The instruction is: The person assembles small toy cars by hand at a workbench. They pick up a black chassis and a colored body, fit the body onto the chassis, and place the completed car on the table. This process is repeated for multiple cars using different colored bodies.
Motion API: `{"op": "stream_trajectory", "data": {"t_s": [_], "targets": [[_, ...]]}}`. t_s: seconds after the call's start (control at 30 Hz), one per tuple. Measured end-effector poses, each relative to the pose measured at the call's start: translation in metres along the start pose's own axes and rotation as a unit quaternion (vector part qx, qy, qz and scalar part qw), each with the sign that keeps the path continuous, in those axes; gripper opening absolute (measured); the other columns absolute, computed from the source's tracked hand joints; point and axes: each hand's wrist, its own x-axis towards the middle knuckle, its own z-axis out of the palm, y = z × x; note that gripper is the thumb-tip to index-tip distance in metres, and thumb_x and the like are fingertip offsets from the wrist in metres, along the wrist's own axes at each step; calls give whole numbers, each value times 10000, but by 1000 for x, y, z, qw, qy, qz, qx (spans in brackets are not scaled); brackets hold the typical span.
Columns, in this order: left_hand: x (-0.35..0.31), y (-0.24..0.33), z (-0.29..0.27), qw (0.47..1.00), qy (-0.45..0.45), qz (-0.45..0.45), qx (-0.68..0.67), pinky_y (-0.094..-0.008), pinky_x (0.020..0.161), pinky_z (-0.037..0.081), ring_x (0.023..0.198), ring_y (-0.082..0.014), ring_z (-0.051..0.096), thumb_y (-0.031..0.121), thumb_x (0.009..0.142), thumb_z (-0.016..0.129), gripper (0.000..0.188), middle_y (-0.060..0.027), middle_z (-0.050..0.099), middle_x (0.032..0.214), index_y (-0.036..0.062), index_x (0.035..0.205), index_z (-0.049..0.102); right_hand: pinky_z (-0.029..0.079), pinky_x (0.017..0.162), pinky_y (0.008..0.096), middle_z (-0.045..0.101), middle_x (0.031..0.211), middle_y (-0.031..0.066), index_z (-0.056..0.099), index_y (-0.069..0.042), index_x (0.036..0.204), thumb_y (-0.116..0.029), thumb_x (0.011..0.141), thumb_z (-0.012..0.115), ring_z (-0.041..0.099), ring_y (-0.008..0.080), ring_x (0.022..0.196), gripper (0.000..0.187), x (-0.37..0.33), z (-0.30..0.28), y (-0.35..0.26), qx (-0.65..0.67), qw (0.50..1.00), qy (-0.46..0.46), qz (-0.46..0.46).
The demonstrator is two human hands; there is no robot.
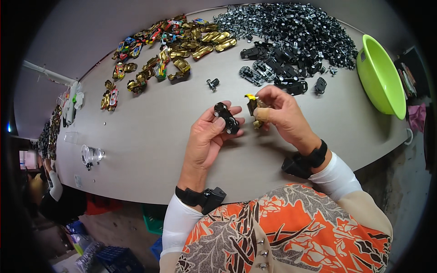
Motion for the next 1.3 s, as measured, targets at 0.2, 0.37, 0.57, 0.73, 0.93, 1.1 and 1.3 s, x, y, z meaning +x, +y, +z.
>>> {"op": "stream_trajectory", "data": {"t_s": [0.2,0.37,0.57,0.73,0.93,1.1,1.3], "targets": [[2,-6,-7,1000,1,1,-7,-383,826,541,974,-246,613,34,807,612,435,-161,598,1068,-29,1209,458,435,567,169,533,849,-15,501,-26,983,-25,780,646,503,21,716,249,-9,16,1,-47,998,-9,-51],[0,-4,-3,1000,0,-7,-3,-366,801,555,951,-229,621,28,801,616,425,-153,602,1067,-22,1198,474,421,595,168,514,828,-24,494,-27,973,-13,785,615,481,14,714,224,-11,20,6,-89,993,-3,-83],[-1,-4,0,1000,-2,-10,7,-350,777,565,924,-208,626,17,794,619,404,-131,609,1047,-24,1178,499,422,597,187,505,801,-11,499,-23,946,-10,770,606,471,21,693,207,-11,19,11,-155,980,-2,-126],[-4,-6,4,999,13,-8,38,-333,775,564,916,-191,622,-13,783,625,399,-122,610,1033,-44,1167,519,438,611,225,519,810,44,502,-3,934,0,744,591,508,81,689,210,-14,20,7,-240,961,-20,-139],[-6,-8,5,996,13,20,86,-301,762,559,915,-175,612,-66,765,628,420,-123,606,1056,-45,1176,538,456,638,258,536,876,92,518,6,1028,5,735,583,545,151,729,300,-14,23,5,-288,941,-28,-177],[-7,-8,7,991,-2,44,123,-280,751,557,922,-167,601,-80,749,637,419,-100,593,1084,-11,1158,573,458,647,266,539,897,89,530,2,1082,5,730,586,544,145,746,356,-17,22,14,-181,972,-3,-149],[-7,-10,6,986,-4,49,161,-252,758,546,912,-146,584,-77,748,641,422,-80,575,1086,17,1155,588,452,647,247,540,894,70,555,-5,1054,25,740,577,550,134,744,317,-16,16,4,-293,940,-63,-165]]}}
